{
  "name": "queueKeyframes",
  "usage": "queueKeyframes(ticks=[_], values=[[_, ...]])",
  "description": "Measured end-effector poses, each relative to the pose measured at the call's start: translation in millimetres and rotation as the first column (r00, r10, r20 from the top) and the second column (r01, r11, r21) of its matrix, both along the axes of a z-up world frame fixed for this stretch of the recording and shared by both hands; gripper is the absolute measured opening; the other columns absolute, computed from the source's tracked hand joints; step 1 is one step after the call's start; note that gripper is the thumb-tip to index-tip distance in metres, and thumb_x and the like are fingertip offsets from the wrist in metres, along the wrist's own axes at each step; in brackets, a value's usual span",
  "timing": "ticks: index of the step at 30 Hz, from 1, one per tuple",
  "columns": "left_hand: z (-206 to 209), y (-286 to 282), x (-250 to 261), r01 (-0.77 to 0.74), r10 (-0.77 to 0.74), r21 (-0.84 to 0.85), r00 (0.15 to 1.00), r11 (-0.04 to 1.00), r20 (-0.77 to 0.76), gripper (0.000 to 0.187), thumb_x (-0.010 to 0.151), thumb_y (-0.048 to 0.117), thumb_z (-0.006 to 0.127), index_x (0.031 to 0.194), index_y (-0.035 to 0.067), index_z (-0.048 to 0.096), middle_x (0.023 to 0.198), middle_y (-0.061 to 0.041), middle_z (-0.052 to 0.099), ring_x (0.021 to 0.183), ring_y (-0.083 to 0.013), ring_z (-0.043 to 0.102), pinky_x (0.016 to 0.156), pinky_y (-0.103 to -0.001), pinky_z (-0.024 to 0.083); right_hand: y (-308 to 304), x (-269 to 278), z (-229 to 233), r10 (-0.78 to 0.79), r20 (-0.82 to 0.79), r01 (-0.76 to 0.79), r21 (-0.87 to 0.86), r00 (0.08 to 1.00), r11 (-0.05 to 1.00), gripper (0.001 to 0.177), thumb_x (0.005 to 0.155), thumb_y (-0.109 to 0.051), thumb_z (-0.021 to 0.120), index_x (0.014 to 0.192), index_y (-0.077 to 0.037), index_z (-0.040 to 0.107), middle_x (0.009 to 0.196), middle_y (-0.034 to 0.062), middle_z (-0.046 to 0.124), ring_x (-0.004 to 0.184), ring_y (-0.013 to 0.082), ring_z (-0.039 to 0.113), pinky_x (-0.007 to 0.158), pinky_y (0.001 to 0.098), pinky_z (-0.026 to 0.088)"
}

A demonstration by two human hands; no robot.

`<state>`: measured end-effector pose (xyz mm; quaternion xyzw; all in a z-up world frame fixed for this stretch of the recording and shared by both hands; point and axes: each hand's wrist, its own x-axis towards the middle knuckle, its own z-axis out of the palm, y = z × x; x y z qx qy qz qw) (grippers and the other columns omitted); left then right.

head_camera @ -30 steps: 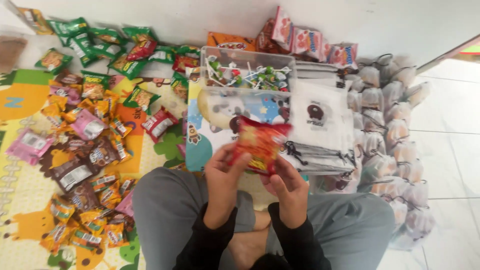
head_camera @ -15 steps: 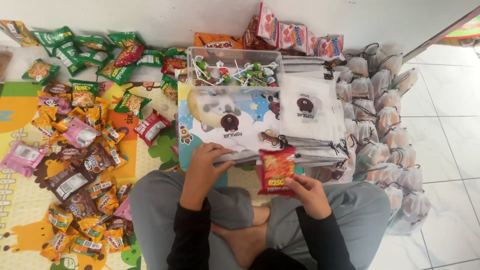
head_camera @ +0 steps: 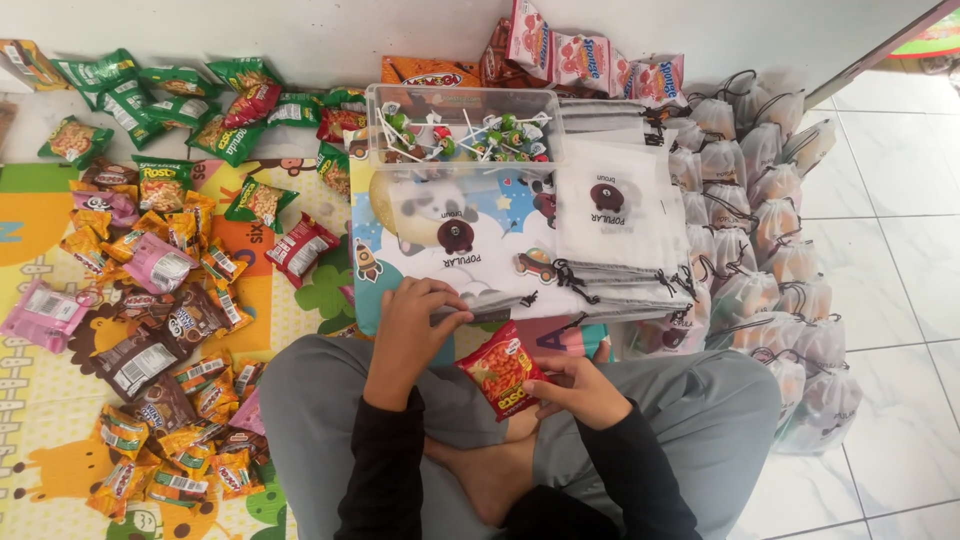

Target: Packing various small snack packets into individual white drawstring bags.

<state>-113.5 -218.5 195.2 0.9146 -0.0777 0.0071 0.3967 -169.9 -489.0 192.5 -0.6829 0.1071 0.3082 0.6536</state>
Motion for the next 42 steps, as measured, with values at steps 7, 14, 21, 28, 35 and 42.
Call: queueKeyframes(ticks=[7, 14, 21, 28, 35, 42], values=[[-2, -1, -1, -0.017, 0.018, -0.014, 0.999, 1.0, 0.04, 0.018, 0.088, 0.043, 0.081, 0.089, 0.026, 0.079, 0.098, 0.006, 0.072, 0.103, -0.0164, 0.061, 0.089, -0.037, 0.041, 12, 5, 10, -0.056, -0.008, 0.057, 0.035, 0.998, 0.998, 0.064, 0.083, -0.006, 0.085, 0.137, 0.013, 0.058, 0.116, 0.0291, 0.069, 0.086, 0.0268, 0.074, 0.051, 0.0346, 0.067], [-10, -1, 0, -0.026, 0.029, -0.032, 0.997, 0.999, 0.066, 0.016, 0.094, 0.039, 0.077, 0.09, 0.023, 0.08, 0.097, 0.005, 0.072, 0.101, -0.0159, 0.061, 0.088, -0.036, 0.042, 14, 9, 17, -0.094, 0.01, 0.094, -0.011, 0.996, 0.996, 0.058, 0.084, -0.01, 0.085, 0.134, 0.01, 0.064, 0.111, 0.0285, 0.073, 0.078, 0.023, 0.072, 0.044, 0.028, 0.063], [-5, -7, -2, -0.079, 0.084, -0.039, 0.987, 0.996, 0.135, 0.021, 0.102, 0.039, 0.069, 0.093, 0.021, 0.077, 0.09, 0.005, 0.07, 0.092, -0.0152, 0.062, 0.081, -0.034, 0.043, 5, 18, -4, -0.186, 0.014, 0.186, -0.009, 0.982, 0.982, 0.057, 0.087, -0.014, 0.083, 0.134, 0.011, 0.063, 0.104, 0.0308, 0.073, 0.071, 0.0267, 0.073, 0.044, 0.0299, 0.063], [0, -21, -3, 0.001, 0.037, -0.107, 0.934, 0.994, 0.357, 0.013, 0.098, 0.032, 0.074, 0.093, 0.02, 0.076, 0.088, 0.005, 0.068, 0.092, -0.0171, 0.062, 0.076, -0.033, 0.045, 15, 21, -18, -0.499, 0.044, 0.492, 0.104, 0.866, 0.864, 0.047, 0.089, -0.013, 0.082, 0.129, 0.007, 0.067, 0.094, 0.026, 0.069, 0.067, 0.0311, 0.07, 0.044, 0.0392, 0.063], [22, -63, -13, -0.026, 0.086, -0.105, 0.787, 0.994, 0.611, 0.011, 0.094, 0.033, 0.078, 0.091, 0.023, 0.074, 0.096, 0.005, 0.067, 0.101, -0.0209, 0.059, 0.083, -0.037, 0.04, 18, 19, -48, -0.752, -0.071, 0.735, 0.287, 0.655, 0.614, 0.029, 0.087, -0.003, 0.083, 0.105, 0.006, 0.061, 0.083, 0.0128, 0.066, 0.071, 0.026, 0.075, 0.066, 0.0377, 0.067], [31, -106, -34, 0.156, 0.02, -0.201, 0.74, 0.967, 0.672, 0.02, 0.098, 0.04, 0.069, 0.09, 0.022, 0.072, 0.115, 0.003, 0.068, 0.113, -0.0262, 0.058, 0.091, -0.044, 0.036, -19, 24, -143, -0.8, -0.018, 0.727, 0.431, 0.6, 0.535, 0.023, 0.09, 0.007, 0.072, 0.108, 0.004, 0.058, 0.082, 0.0078, 0.057, 0.075, 0.0184, 0.065, 0.078, 0.043, 0.063]])
